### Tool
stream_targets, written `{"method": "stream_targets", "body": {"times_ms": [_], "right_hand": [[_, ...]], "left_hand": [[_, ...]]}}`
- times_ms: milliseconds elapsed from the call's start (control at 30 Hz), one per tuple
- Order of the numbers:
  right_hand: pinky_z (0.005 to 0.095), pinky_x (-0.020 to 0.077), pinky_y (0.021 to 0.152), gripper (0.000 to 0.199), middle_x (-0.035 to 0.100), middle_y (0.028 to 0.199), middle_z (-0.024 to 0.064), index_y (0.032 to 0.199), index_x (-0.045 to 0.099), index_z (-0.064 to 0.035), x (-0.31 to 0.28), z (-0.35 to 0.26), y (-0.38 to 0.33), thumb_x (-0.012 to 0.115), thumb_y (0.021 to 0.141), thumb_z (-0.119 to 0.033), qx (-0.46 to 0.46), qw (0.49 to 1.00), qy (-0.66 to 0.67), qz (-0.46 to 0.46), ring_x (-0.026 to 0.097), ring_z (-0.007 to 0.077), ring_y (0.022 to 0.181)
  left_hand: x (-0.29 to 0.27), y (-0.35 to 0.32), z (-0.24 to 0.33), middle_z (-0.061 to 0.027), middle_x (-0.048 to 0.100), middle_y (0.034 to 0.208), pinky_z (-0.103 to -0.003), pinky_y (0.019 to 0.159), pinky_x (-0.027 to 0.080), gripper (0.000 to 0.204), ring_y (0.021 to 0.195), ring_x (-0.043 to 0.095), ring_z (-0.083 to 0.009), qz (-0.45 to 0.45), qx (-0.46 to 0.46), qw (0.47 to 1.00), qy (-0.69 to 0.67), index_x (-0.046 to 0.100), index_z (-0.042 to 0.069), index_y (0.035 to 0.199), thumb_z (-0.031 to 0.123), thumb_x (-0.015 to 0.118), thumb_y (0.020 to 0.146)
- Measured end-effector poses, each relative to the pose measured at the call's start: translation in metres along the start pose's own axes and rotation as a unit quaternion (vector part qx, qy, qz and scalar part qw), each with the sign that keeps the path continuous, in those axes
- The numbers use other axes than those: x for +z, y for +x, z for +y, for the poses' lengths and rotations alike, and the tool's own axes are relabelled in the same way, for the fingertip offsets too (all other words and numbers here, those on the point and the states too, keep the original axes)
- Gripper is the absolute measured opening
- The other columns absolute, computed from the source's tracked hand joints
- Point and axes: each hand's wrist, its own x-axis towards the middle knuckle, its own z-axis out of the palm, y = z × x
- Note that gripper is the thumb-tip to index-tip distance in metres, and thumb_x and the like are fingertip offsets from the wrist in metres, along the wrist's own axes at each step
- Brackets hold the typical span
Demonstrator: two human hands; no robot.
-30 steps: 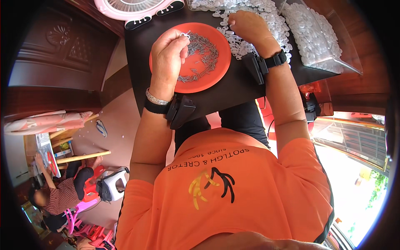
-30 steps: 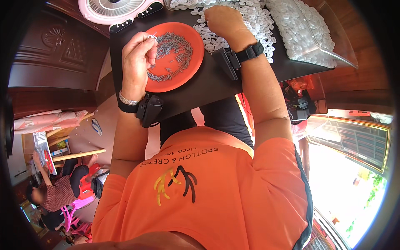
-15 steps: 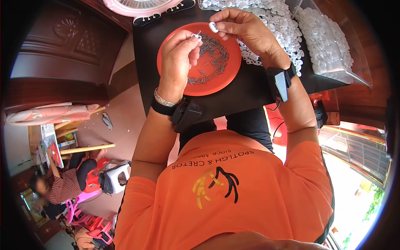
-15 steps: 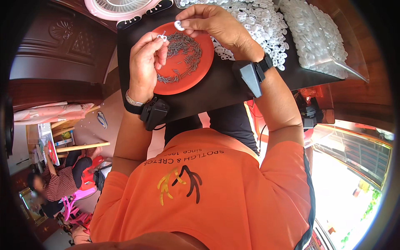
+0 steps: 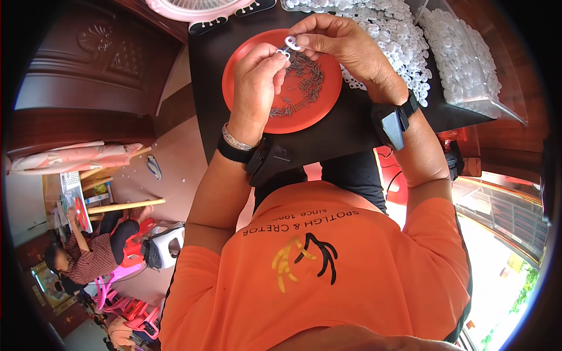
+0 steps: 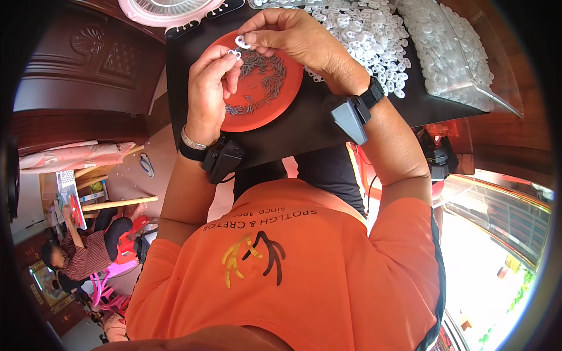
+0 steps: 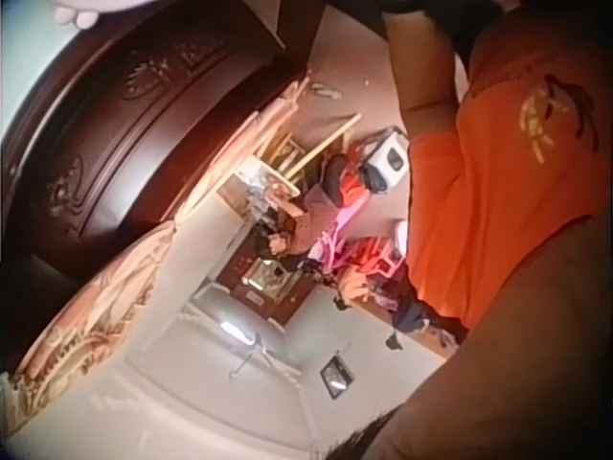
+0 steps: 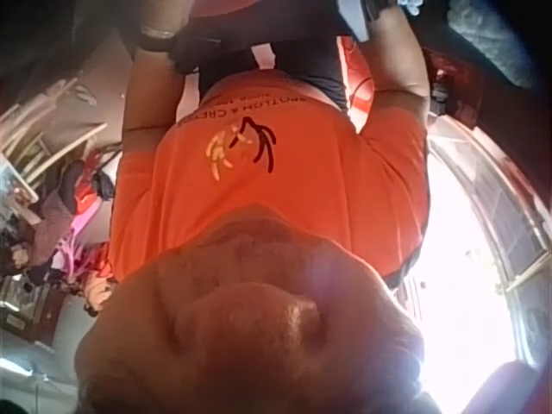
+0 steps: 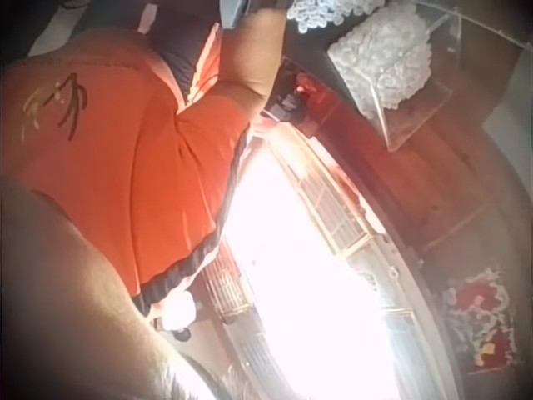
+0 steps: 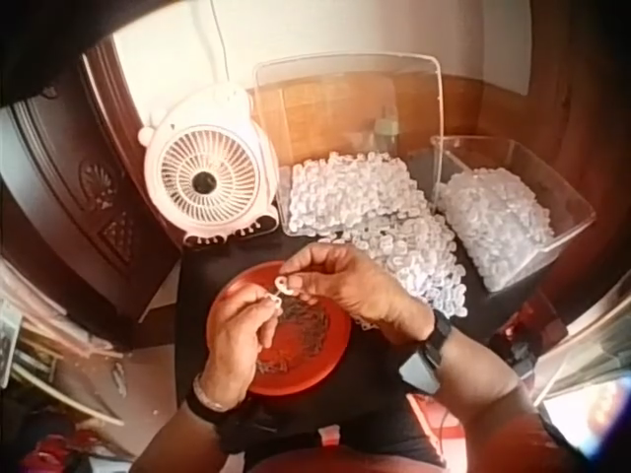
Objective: Manually assembling small white plastic components by inserting metal rings.
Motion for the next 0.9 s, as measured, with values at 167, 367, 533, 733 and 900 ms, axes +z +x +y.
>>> {"method": "stream_targets", "body": {"times_ms": [167,367,533,733,900], "right_hand": [[0.0198,0.0474,0.073,0.02,0.064,0.086,0.0005,0.103,0.063,-0.0025,0.002,-0.001,0.0,0.063,0.086,-0.013,-0.007,1.0,-0.028,0.001,0.057,0.006,0.076],[0.0198,0.0466,0.073,0.019,0.063,0.087,0.0008,0.103,0.063,-0.0019,0.006,-0.001,-0.001,0.062,0.086,-0.011,-0.02,0.998,-0.061,0.018,0.056,0.0061,0.078],[0.02,0.0465,0.074,0.019,0.063,0.087,0.0017,0.103,0.063,-0.0012,0.006,0.002,-0.001,0.062,0.087,-0.01,-0.039,0.997,-0.059,0.001,0.057,0.0063,0.08],[0.0211,0.048,0.075,0.015,0.065,0.085,0.0032,0.096,0.064,0.0005,0.01,0.004,0.001,0.064,0.083,-0.009,-0.044,0.997,-0.063,0.01,0.06,0.0088,0.08],[0.0223,0.049,0.074,0.019,0.065,0.085,0.0043,0.098,0.063,0.0008,0.014,0.006,0.0,0.066,0.082,-0.008,-0.067,0.993,-0.098,0.018,0.06,0.0101,0.078]], "left_hand": [[0.001,-0.001,0.002,0.0012,0.048,0.058,-0.019,0.042,0.025,0.019,0.048,0.039,-0.0041,0.003,-0.006,1.0,-0.002,0.056,0.002,0.078,0.017,0.049,0.086],[0.001,-0.001,0.0,0.0017,0.047,0.057,-0.019,0.043,0.022,0.019,0.048,0.037,-0.0038,0.006,-0.015,1.0,0.014,0.056,0.002,0.078,0.017,0.049,0.086],[0.002,-0.002,0.001,0.0018,0.047,0.057,-0.019,0.043,0.026,0.018,0.048,0.038,-0.004,0.01,-0.017,1.0,-0.002,0.055,0.002,0.075,0.015,0.05,0.086],[0.004,-0.003,0.0,0.0021,0.047,0.057,-0.019,0.043,0.023,0.019,0.049,0.037,-0.0038,0.012,-0.016,1.0,0.012,0.057,0.002,0.078,0.017,0.049,0.087],[0.003,-0.003,-0.003,0.0015,0.048,0.06,-0.018,0.044,0.025,0.018,0.05,0.039,-0.0043,0.019,-0.006,1.0,-0.007,0.057,0.002,0.08,0.016,0.048,0.088]]}}
